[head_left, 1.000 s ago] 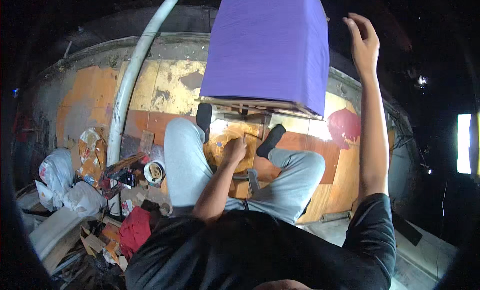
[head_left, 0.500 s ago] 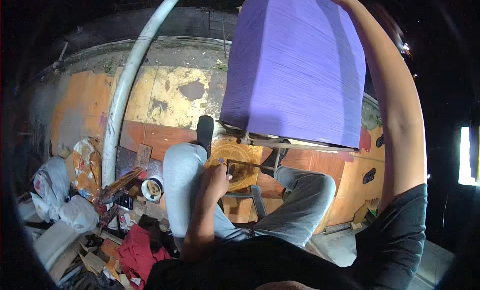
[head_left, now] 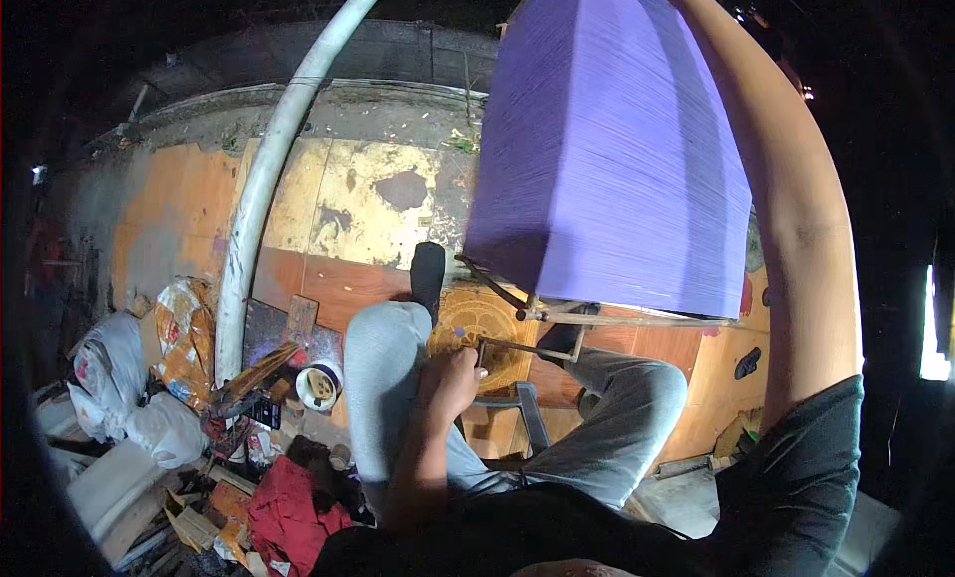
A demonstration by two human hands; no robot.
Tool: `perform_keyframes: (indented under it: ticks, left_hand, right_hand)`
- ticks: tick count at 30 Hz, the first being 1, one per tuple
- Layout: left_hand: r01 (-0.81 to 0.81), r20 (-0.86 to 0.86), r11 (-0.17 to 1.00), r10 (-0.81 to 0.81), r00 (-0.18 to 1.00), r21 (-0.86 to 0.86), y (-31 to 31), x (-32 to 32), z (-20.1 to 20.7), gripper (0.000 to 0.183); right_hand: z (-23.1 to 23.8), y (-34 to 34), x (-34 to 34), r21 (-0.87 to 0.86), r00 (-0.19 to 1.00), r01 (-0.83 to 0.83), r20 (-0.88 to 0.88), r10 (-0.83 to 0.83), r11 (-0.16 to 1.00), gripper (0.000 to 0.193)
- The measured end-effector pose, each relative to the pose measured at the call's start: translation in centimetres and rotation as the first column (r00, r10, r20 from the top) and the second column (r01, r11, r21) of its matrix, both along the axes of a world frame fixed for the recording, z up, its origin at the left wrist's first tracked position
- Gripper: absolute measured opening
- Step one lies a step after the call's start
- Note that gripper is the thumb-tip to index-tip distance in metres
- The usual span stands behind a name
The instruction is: Assembling a traditional purple lantern or kite by attaching wooden components to a frame.
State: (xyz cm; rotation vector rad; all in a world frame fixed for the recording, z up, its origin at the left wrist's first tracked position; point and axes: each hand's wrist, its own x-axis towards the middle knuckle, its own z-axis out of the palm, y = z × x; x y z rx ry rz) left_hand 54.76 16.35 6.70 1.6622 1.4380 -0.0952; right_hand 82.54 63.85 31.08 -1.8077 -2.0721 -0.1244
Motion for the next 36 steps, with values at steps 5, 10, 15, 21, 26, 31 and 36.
perform_keyframes:
  ticks: [5, 10, 15, 21, 26, 31, 36]
  left_hand:
    - [-0.020, -0.008, 0.999, 0.020, 1.000, -0.049, -0.2, 0.0, -0.2, 0.025]
    - [-0.061, 0.000, 0.998, 0.061, 0.998, -0.012, 0.4, -0.1, 1.9, 0.024]
    - [-0.013, -0.035, 0.999, 0.011, 0.999, -0.044, 0.8, -0.2, 2.7, 0.023]
    - [-0.033, -0.013, 0.999, 0.033, 0.999, 0.007, 0.4, -0.1, 2.1, 0.023]
    - [-0.044, 0.048, 0.999, 0.044, 0.998, -0.005, -0.1, 0.0, 0.9, 0.022]
    - [-0.065, 0.031, 0.997, 0.064, 0.997, 0.041, -0.9, -0.1, -0.3, 0.023]
    - [-0.112, 0.045, 0.993, 0.110, 0.993, 0.040, -1.1, -0.5, -0.4, 0.026]
  right_hand:
    - [0.2, 0.5, -2.0, 0.009, 0.995, 0.092, 0.021, -0.092, 0.996, 0.033]
    - [0.1, 4.0, -1.3, 0.021, 0.997, 0.046, 0.053, -0.047, 0.999, 0.030]
    - [0.4, 3.9, -1.7, -0.013, 0.992, -0.007, 0.128, 0.008, 1.000, 0.025]
    - [1.9, -0.5, -5.0, 0.038, 0.907, 0.031, 0.419, -0.044, 0.999, 0.025]
    - [2.4, -2.5, -5.9, 0.082, 0.842, -0.013, 0.538, -0.034, 0.997, 0.025]
    - [3.0, -3.6, -5.6, 0.046, 0.823, 0.021, 0.566, -0.043, 0.999, 0.024]
    - [3.8, -12.0, -4.9, 0.251, 0.878, -0.468, 0.241, 0.414, 0.847, 0.035]
